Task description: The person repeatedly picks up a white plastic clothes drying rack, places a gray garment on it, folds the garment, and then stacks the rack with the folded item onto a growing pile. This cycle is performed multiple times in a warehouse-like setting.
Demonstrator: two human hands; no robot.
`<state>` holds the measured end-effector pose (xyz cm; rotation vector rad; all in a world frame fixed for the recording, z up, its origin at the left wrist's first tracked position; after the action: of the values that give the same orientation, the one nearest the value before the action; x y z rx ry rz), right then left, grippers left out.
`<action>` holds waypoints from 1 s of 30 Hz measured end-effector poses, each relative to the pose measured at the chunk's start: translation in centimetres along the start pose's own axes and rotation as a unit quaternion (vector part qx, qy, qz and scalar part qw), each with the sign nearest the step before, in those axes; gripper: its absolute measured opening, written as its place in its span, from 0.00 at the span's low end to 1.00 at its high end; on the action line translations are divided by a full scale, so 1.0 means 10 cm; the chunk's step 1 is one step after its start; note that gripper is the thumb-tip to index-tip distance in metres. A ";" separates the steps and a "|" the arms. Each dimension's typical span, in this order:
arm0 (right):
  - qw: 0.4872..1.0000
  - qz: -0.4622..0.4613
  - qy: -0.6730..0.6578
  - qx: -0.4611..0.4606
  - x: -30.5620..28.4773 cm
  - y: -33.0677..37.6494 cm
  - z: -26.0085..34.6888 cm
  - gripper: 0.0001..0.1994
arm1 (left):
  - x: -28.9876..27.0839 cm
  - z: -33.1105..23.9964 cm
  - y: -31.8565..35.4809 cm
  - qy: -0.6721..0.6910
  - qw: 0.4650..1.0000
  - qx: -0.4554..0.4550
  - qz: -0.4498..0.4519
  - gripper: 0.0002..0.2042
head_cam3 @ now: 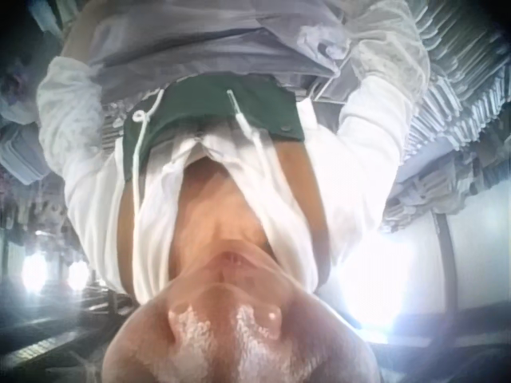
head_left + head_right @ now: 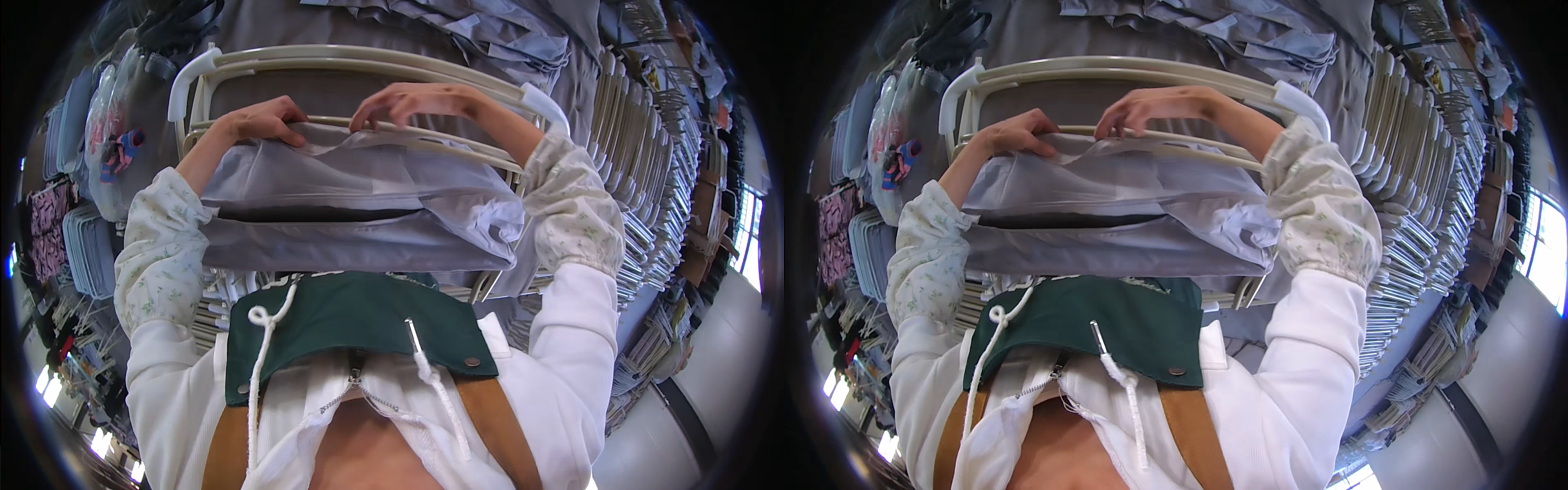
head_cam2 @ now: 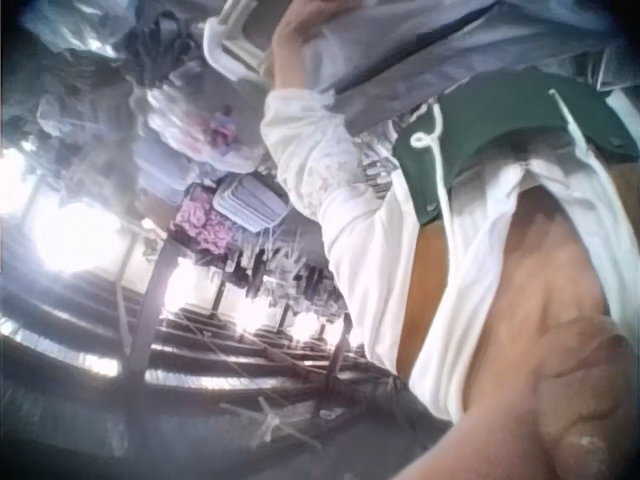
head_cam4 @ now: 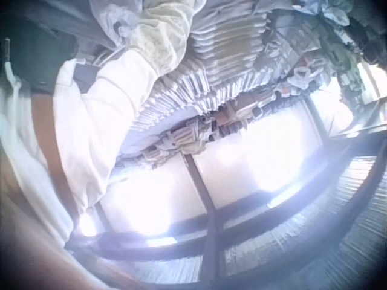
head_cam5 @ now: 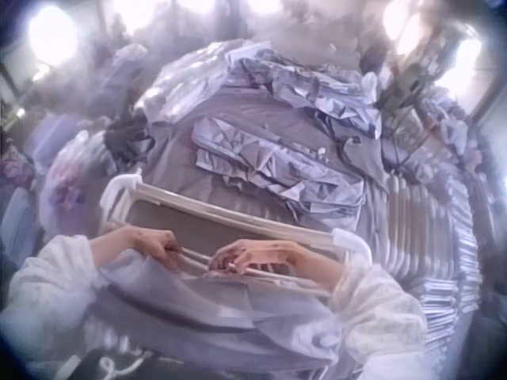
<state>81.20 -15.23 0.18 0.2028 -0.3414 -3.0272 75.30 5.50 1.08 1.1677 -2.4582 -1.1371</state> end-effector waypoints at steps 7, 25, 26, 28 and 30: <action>0.956 0.059 0.160 0.240 -0.14 0.53 -0.63 0.42 | 0.04 0.00 -0.03 -0.023 0.998 0.005 -0.049 0.21; 0.973 0.054 -0.070 0.214 0.07 0.85 -0.70 0.35 | -0.03 0.17 -0.23 0.055 0.998 -0.011 0.029 0.21; 0.968 0.101 -0.034 0.228 0.08 0.76 -0.68 0.35 | -0.02 0.22 -0.16 0.063 0.998 -0.014 0.000 0.22; 0.964 0.154 0.012 0.214 0.09 0.67 -0.63 0.27 | -0.05 0.29 -0.05 0.051 0.997 -0.010 -0.048 0.22; 0.958 0.136 0.090 0.236 0.03 0.84 -0.63 0.22 | 0.02 0.09 -0.03 0.067 0.998 -0.014 -0.016 0.22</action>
<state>82.42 -24.75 -4.00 0.4203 -0.9810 -2.5851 74.89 5.74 0.17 1.2377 -2.3245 -1.0608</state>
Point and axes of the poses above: each hand's wrist, its own y-axis away from the middle knuckle, its own x-axis out of the palm, z = x × y, the point moved 5 cm from there along -y, towards the middle knuckle, and after that the axes turned 14 degrees about y, right-handed, at the moved point
